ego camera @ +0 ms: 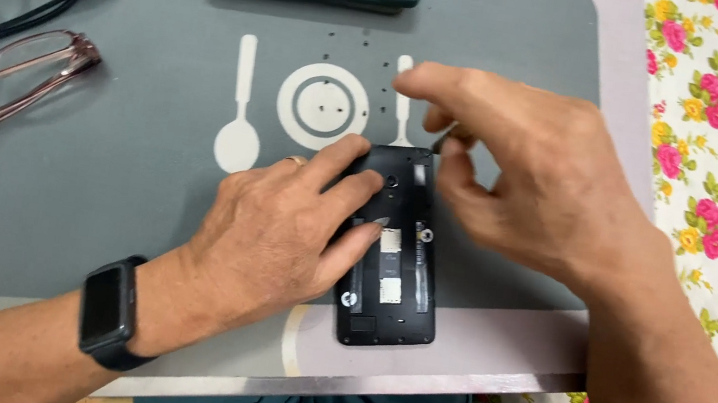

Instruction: The person uses a small screwdriver to remove screws from the back of a disassembled mobile phone. They place the screws on a gray silicone mat and continue to unscrew components from the phone's chassis.

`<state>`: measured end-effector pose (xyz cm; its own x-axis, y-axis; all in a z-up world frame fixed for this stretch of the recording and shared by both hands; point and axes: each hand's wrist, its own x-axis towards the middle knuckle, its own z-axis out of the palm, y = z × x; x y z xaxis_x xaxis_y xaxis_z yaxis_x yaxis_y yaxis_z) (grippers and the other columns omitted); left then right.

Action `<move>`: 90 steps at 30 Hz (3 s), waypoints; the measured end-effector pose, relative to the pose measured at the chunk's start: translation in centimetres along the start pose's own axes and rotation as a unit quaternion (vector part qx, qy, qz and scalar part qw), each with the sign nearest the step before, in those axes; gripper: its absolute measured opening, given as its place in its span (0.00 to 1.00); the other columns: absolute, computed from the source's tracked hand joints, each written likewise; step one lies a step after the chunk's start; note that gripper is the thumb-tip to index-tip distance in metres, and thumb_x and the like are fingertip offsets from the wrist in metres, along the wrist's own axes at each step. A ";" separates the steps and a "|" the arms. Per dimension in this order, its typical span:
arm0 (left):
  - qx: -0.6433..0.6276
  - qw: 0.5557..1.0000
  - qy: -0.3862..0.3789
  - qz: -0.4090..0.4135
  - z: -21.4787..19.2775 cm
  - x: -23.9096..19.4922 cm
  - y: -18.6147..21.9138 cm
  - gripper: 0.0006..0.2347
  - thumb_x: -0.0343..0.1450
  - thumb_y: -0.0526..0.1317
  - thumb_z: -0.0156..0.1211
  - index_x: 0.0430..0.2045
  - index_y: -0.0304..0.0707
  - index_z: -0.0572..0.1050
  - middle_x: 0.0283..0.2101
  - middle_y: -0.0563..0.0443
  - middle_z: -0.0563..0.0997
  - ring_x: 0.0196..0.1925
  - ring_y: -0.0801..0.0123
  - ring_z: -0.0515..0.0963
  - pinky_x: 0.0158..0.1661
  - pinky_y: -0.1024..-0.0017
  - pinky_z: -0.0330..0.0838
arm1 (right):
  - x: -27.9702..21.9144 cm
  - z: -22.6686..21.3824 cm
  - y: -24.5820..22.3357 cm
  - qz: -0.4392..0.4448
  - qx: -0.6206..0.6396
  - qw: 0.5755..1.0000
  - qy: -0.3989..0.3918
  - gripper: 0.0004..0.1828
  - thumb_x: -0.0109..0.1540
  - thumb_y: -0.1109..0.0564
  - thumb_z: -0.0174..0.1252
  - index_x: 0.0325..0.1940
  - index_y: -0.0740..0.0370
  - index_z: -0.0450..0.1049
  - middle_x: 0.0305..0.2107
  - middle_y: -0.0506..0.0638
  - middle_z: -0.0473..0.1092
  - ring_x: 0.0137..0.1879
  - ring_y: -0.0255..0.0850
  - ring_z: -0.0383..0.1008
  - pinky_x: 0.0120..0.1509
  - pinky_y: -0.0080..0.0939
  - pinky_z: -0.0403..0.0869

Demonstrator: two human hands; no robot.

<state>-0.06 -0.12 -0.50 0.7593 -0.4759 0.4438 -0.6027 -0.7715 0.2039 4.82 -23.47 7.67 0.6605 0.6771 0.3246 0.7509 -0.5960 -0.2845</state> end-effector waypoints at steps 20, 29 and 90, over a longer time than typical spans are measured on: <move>-0.009 1.000 -0.026 -0.014 -0.2 0.2 0.1 0.15 0.72 0.52 0.66 0.49 0.48 0.82 0.62 0.54 0.80 0.25 0.59 0.80 0.20 0.60 0.75 | 0.1 -0.9 0.2 0.008 0.063 0.998 -0.028 0.27 0.66 0.74 0.52 0.69 0.63 0.72 0.54 0.51 0.79 0.56 0.46 0.82 0.62 0.44 0.76; -0.012 1.000 -0.023 -0.010 -0.2 0.2 0.1 0.15 0.73 0.52 0.66 0.49 0.47 0.83 0.62 0.52 0.80 0.25 0.59 0.80 0.21 0.61 0.76 | -0.4 -0.2 1.0 -0.009 -0.071 0.997 0.009 0.23 0.71 0.66 0.62 0.70 0.57 0.72 0.44 0.46 0.80 0.41 0.49 0.78 0.49 0.52 0.75; -0.044 0.996 -0.073 -0.017 -1.0 0.3 0.4 0.28 0.70 0.58 0.69 0.61 0.44 0.75 0.68 0.40 0.73 0.28 0.56 0.80 0.30 0.57 0.80 | -1.3 0.6 2.7 0.015 -0.174 0.983 0.061 0.10 0.77 0.65 0.69 0.59 0.51 0.83 0.23 0.42 0.66 0.29 0.45 0.66 0.38 0.46 0.66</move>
<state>-0.36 -0.17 0.61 0.8038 -0.5106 0.3054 -0.5897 -0.7519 0.2948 5.97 -25.73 5.94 0.6620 0.6121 0.4325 0.6704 -0.7416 0.0235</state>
